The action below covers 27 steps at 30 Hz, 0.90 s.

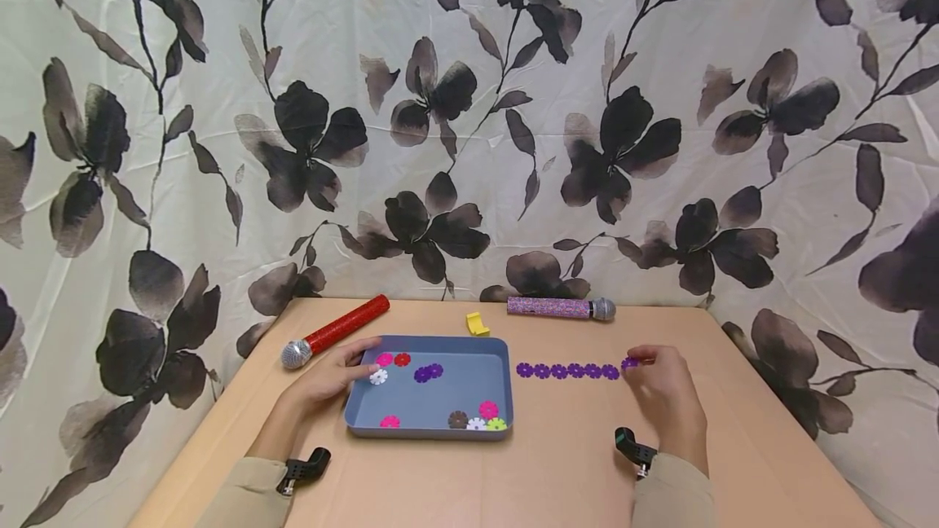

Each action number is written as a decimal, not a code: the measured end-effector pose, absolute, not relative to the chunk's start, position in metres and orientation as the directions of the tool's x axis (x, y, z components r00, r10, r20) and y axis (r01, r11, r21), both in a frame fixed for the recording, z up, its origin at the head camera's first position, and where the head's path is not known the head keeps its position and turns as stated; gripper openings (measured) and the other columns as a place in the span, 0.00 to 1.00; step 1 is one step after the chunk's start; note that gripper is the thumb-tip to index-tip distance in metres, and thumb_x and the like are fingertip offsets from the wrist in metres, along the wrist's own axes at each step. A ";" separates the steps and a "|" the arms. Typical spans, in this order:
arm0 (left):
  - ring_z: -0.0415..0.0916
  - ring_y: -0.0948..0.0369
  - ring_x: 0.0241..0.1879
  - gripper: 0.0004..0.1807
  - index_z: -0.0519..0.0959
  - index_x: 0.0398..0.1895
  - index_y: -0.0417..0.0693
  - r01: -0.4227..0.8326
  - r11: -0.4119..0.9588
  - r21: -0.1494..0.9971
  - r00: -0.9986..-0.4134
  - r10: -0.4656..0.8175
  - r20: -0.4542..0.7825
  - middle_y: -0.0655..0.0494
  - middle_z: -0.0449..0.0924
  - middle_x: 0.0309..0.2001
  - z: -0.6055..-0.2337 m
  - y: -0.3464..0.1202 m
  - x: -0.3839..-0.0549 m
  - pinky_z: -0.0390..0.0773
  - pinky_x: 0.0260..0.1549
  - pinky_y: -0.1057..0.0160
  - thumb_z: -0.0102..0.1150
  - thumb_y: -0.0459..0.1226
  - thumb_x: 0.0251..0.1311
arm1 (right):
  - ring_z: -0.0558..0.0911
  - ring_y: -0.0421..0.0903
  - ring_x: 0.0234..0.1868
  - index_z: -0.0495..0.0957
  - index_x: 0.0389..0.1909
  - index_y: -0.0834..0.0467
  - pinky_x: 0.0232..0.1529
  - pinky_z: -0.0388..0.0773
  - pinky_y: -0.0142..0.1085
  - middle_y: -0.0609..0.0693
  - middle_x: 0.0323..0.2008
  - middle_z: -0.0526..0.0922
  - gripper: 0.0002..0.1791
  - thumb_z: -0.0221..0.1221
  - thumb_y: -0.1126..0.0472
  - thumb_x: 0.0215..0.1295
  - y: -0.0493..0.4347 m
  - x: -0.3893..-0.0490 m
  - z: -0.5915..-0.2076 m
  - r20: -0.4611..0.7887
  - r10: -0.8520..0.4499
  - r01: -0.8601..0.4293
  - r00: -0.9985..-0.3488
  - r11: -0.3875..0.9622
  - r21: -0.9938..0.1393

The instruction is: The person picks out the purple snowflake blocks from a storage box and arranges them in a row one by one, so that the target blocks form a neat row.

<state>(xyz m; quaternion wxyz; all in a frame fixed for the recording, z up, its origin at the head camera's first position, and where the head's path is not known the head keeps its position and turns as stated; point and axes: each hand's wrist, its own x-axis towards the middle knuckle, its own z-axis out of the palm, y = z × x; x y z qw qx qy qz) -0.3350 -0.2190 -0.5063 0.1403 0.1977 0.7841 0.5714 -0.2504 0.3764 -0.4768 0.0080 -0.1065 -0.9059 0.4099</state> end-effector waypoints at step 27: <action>0.47 0.43 0.82 0.35 0.64 0.78 0.37 0.162 0.288 0.944 -0.884 0.467 0.009 0.39 0.58 0.81 -0.506 -0.219 -0.335 0.52 0.79 0.44 0.63 0.34 0.70 | 0.79 0.66 0.55 0.80 0.57 0.72 0.62 0.74 0.63 0.70 0.53 0.84 0.17 0.61 0.71 0.70 0.377 -0.256 -0.494 -0.024 0.163 0.136 -0.986 0.727 -0.673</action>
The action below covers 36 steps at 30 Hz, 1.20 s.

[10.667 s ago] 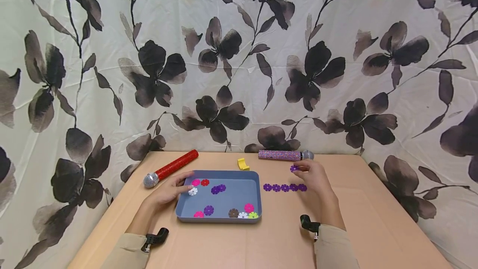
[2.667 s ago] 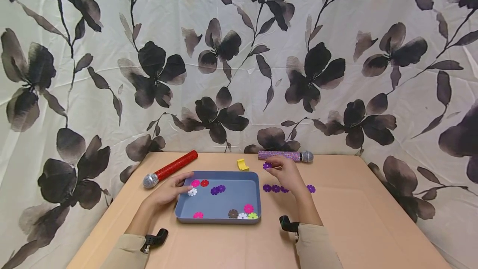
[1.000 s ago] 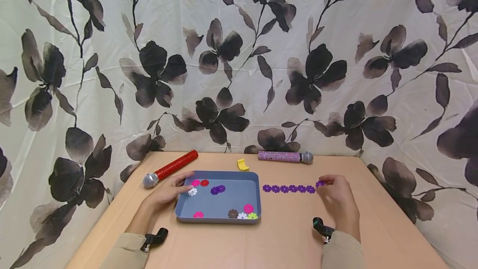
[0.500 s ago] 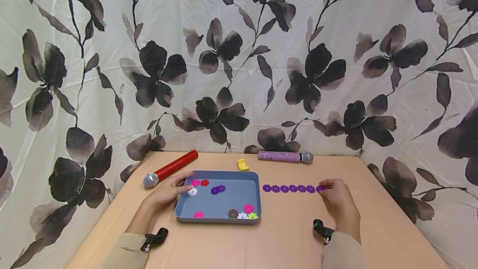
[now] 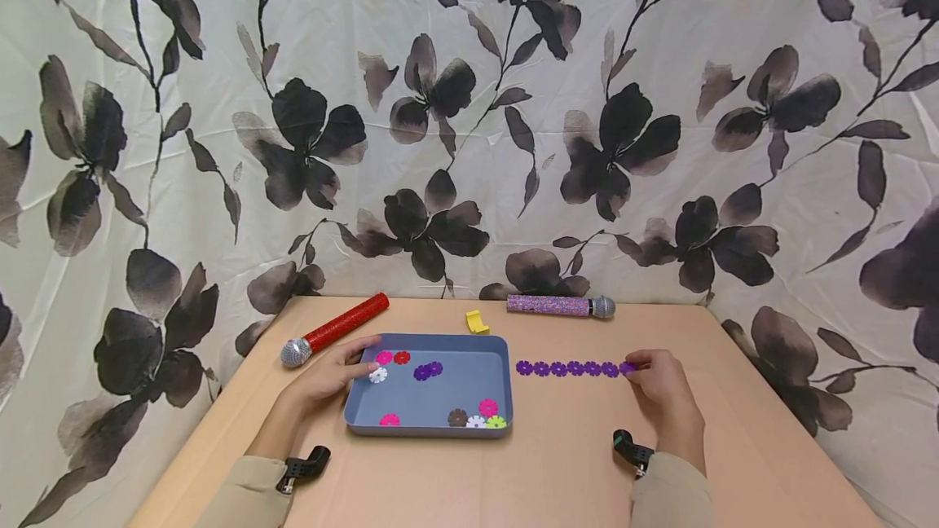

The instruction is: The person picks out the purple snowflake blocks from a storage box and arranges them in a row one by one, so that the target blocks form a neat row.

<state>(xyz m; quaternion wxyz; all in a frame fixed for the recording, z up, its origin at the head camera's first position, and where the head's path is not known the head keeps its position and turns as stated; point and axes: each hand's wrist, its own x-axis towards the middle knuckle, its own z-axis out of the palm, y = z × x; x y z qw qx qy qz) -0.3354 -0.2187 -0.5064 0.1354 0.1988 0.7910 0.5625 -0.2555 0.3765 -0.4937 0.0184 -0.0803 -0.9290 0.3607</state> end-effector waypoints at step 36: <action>0.44 0.40 0.82 0.35 0.63 0.77 0.32 0.183 0.259 0.948 -0.873 0.486 0.036 0.35 0.55 0.81 -0.507 -0.220 -0.334 0.48 0.79 0.42 0.62 0.32 0.71 | 0.83 0.48 0.49 0.82 0.60 0.60 0.46 0.75 0.20 0.58 0.55 0.81 0.19 0.66 0.60 0.72 0.263 -0.285 -0.436 0.496 0.073 -0.351 -0.865 0.619 -0.703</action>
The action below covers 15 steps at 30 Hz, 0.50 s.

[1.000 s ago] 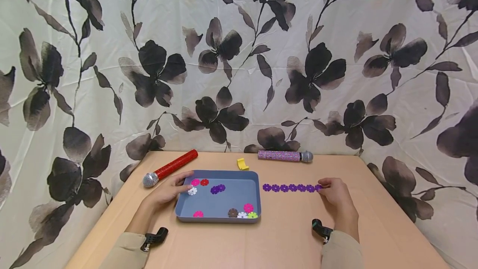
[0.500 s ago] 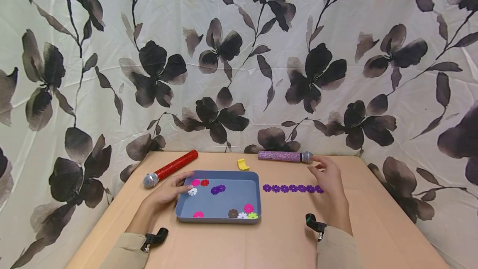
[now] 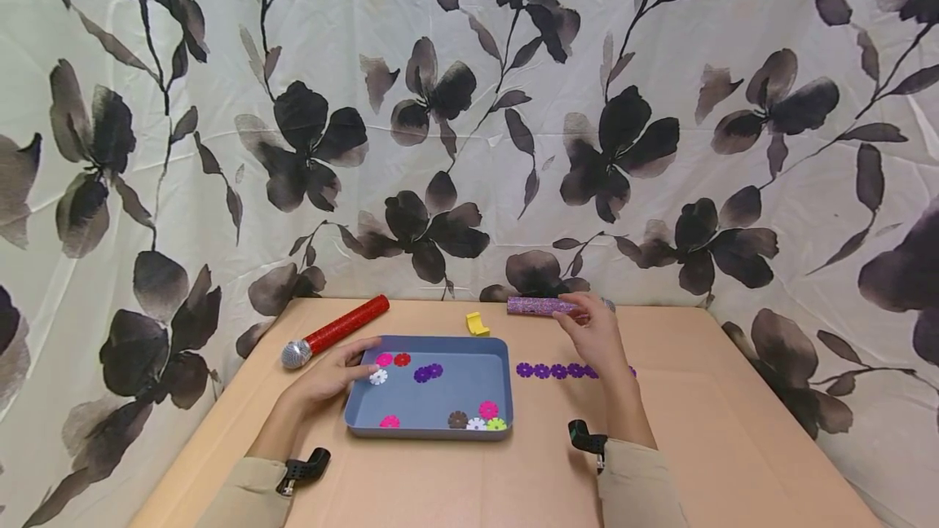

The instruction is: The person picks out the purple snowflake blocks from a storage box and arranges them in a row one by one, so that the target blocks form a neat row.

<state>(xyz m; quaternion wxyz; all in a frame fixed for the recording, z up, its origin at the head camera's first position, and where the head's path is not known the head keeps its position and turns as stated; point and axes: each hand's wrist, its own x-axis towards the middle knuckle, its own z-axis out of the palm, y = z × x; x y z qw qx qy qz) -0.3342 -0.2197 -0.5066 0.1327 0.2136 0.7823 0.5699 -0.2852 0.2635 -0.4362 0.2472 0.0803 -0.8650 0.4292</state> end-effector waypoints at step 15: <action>0.43 0.41 0.83 0.36 0.61 0.77 0.31 0.171 0.247 0.954 -0.869 0.493 0.028 0.35 0.54 0.81 -0.508 -0.220 -0.336 0.48 0.79 0.43 0.62 0.32 0.71 | 0.85 0.50 0.48 0.83 0.59 0.58 0.50 0.84 0.38 0.56 0.54 0.84 0.19 0.68 0.61 0.69 0.192 -0.297 -0.447 0.405 -0.110 -0.394 -0.907 0.560 -0.729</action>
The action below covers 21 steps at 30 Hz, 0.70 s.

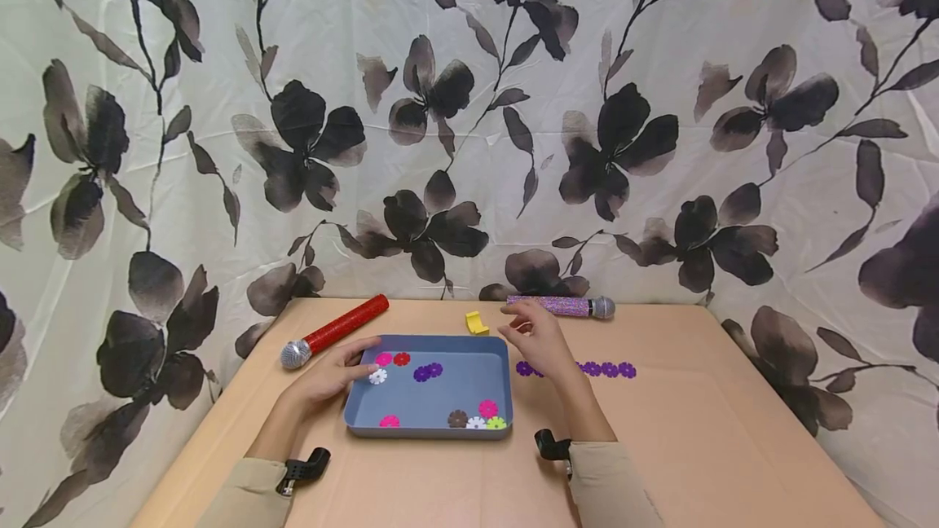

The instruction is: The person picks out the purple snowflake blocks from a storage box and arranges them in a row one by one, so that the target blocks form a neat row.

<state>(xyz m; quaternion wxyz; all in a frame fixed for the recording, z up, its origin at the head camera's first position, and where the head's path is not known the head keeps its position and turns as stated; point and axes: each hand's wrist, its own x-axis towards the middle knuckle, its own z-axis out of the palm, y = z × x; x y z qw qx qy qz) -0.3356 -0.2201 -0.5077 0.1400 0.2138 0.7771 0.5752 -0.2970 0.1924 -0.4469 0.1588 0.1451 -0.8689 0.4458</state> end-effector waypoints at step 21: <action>0.44 0.42 0.83 0.36 0.61 0.78 0.32 0.159 0.259 0.953 -0.872 0.490 0.013 0.37 0.54 0.81 -0.506 -0.221 -0.336 0.49 0.79 0.45 0.62 0.33 0.71 | 0.84 0.48 0.42 0.86 0.52 0.58 0.40 0.81 0.33 0.53 0.46 0.84 0.16 0.71 0.65 0.63 0.120 -0.302 -0.467 0.357 -0.311 -0.473 -0.881 0.548 -0.690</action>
